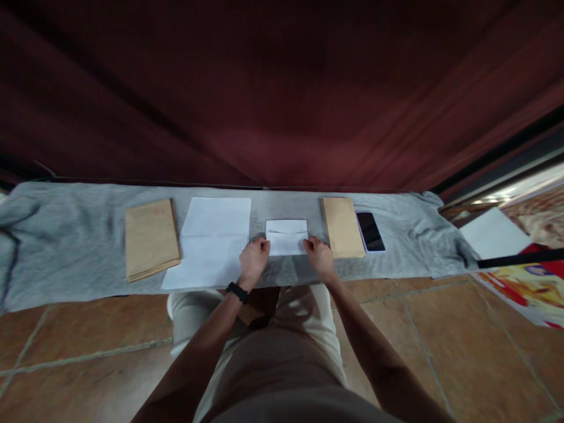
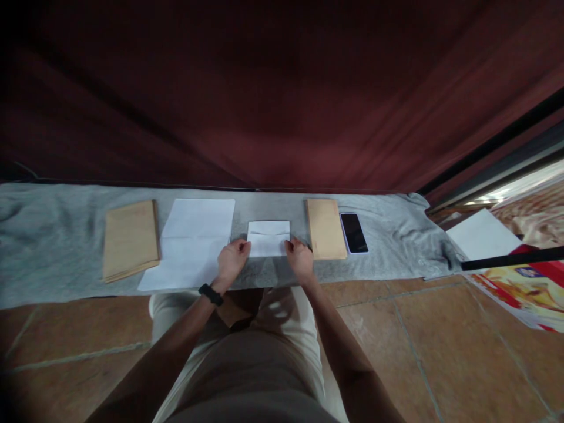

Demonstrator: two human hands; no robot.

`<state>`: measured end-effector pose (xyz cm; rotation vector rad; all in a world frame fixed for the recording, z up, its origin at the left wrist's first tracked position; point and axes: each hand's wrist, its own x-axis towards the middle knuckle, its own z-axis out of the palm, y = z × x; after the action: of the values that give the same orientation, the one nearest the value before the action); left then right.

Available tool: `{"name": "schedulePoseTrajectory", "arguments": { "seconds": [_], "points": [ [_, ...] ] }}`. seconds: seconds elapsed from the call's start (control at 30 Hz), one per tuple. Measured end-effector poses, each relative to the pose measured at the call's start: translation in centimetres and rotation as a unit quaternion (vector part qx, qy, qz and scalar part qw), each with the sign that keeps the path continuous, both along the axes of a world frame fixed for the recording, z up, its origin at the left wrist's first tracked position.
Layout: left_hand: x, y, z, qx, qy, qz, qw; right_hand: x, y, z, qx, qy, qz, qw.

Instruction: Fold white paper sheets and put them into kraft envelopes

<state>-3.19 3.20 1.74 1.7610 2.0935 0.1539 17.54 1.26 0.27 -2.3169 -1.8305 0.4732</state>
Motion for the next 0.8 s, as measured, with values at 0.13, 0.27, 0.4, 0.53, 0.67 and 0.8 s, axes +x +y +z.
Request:
{"name": "schedulePoseTrajectory", "arguments": {
  "seconds": [0.13,0.27,0.4,0.53,0.67,0.8],
  "points": [
    [0.4,0.4,0.2,-0.003,0.017,0.007,1.0,-0.2,0.5,0.1,-0.002,-0.019,-0.006,1.0],
    [0.7,0.8,-0.2,0.018,0.036,0.008,0.999,-0.3,0.9,-0.2,0.017,-0.036,-0.007,0.999],
    [1.0,1.3,-0.2,0.023,0.044,0.005,0.999,-0.4,1.4,-0.6,0.044,-0.054,-0.006,0.998],
    [1.2,1.6,0.1,0.027,0.053,0.005,0.998,-0.5,1.9,-0.7,0.058,-0.063,0.005,0.996],
    [1.2,2.1,-0.1,0.047,0.048,0.0,0.998,-0.5,2.5,-0.7,0.057,-0.066,0.004,0.996],
    [1.3,2.6,-0.6,0.057,0.051,-0.003,0.997,-0.6,3.2,-0.8,0.054,-0.077,0.001,0.996]
  ]
}}
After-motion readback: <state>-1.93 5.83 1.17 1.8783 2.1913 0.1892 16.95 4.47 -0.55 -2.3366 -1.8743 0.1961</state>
